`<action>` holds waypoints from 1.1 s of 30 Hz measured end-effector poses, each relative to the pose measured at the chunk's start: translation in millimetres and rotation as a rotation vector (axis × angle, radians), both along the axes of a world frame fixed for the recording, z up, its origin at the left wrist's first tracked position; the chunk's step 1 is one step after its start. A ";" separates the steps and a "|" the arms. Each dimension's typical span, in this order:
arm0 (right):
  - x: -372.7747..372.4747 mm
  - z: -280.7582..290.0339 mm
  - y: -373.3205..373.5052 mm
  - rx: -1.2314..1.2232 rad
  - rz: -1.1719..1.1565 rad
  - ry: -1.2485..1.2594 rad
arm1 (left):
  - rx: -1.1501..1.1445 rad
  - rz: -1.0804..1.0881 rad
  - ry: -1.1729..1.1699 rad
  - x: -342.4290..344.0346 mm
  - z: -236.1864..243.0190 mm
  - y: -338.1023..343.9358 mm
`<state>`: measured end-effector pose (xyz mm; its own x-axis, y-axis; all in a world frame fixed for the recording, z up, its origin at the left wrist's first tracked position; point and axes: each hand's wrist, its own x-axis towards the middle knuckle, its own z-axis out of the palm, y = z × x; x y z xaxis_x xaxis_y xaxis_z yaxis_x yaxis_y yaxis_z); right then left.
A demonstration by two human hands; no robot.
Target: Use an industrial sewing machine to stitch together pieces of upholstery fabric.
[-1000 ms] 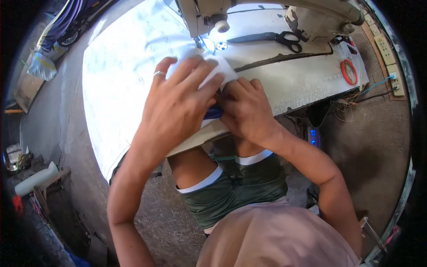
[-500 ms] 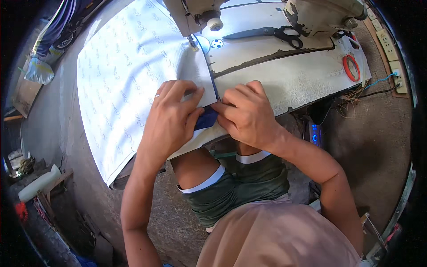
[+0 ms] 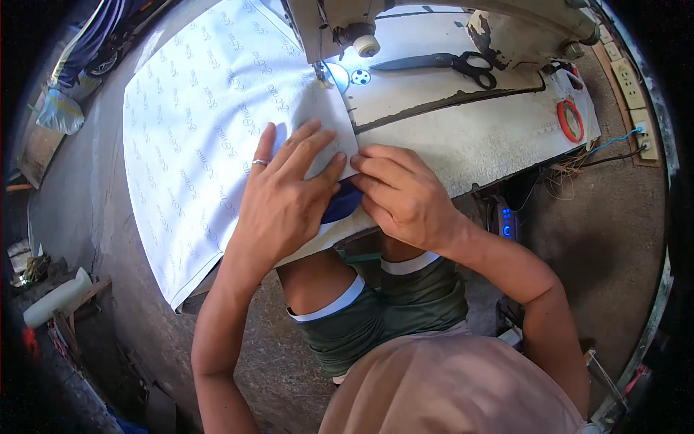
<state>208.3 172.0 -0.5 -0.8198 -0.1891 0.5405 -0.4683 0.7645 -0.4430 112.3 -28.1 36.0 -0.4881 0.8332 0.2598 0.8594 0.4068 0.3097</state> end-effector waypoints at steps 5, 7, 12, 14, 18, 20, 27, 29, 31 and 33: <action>-3.8 6.6 1.6 0.064 0.027 -0.032 | -0.012 -0.022 0.019 -4.7 -4.4 -0.4; -5.8 9.4 3.9 0.079 0.032 -0.045 | -0.016 -0.030 0.019 -6.6 -6.6 1.3; -16.5 12.0 12.8 0.121 0.053 -0.065 | 0.013 -0.017 0.027 -12.9 -11.6 8.1; -21.8 10.7 15.8 0.114 0.071 -0.057 | 0.026 -0.010 0.025 -16.9 -12.6 8.6; -34.7 6.8 20.8 0.114 0.096 -0.041 | 0.040 0.009 0.031 -26.2 -13.3 9.9; -41.9 4.3 22.8 0.122 0.099 -0.025 | 0.035 0.025 0.045 -31.9 -12.8 11.5; -60.1 1.9 27.3 0.127 0.064 0.044 | 0.087 0.024 0.184 -53.1 -18.7 16.3; -57.3 1.7 29.1 0.112 0.048 0.025 | 0.138 0.043 0.036 -59.6 -21.3 14.3; -54.5 0.9 31.1 0.098 0.028 0.003 | 0.189 0.059 -0.115 -65.0 -24.5 12.9; -51.2 2.4 30.3 0.101 0.023 -0.012 | 0.210 0.046 -0.109 -65.6 -25.5 12.6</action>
